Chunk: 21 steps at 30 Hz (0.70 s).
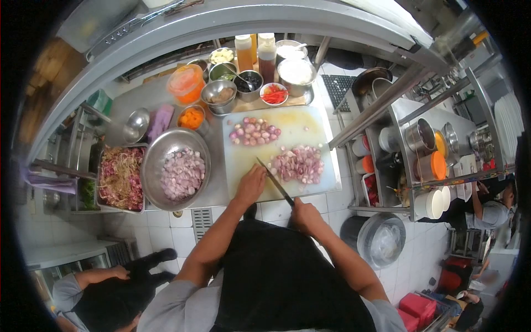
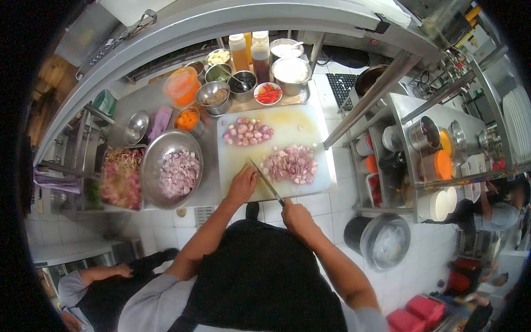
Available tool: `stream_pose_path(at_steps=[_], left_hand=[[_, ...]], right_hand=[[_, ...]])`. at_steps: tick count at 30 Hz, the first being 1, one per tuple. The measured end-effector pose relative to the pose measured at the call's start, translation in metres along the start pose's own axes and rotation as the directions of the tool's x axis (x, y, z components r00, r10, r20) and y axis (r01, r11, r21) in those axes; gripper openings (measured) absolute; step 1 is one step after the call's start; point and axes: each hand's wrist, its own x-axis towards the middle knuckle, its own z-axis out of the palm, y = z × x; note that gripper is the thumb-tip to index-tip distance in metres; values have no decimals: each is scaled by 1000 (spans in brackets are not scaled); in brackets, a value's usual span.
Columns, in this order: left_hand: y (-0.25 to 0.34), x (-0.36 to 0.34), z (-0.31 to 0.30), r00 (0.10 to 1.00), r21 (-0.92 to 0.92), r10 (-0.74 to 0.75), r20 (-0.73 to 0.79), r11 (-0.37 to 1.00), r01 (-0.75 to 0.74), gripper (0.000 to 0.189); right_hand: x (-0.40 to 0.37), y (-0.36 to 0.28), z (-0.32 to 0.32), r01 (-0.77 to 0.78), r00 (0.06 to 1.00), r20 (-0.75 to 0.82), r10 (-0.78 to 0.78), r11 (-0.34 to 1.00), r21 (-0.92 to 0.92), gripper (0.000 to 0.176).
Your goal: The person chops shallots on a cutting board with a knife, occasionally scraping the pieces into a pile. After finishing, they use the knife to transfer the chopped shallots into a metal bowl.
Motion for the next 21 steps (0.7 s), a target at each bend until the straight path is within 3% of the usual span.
stream_pose_path(at_steps=[3,5,7,9,11,12,14,17,21], left_hand=[[-3,-3,0,999,-74,0,45,997,3,16],[-7,-8,3,998,-85,-41,-55,996,36,25],[9,-8,-13,997,-68,-36,-75,997,31,30],[36,-3,-26,996,-59,-22,-90,998,17,36],[61,2,-35,967,74,256,-1,964,-255,43],[73,5,-34,963,70,268,3,961,-267,43],[97,11,-24,911,50,382,158,918,-393,52],[96,17,-2,885,120,394,250,894,-432,59],[80,30,14,888,145,394,237,890,-433,58]], right_hand=[[-11,-1,-26,-6,1000,-4,6,998,55,23],[-22,-2,-42,-11,999,-31,14,995,100,24],[-35,-1,-54,-11,987,-158,-1,997,-72,24],[-46,3,-61,2,969,-245,-26,995,-95,26],[-59,-5,-73,-118,948,-308,82,988,-102,32],[-62,-4,-75,-126,944,-319,89,987,-98,32],[-71,-2,-80,-120,938,-335,87,990,-79,40],[-84,-10,-85,-173,910,-391,135,983,-63,46],[-105,-1,-87,-175,884,-452,122,982,-76,43]])
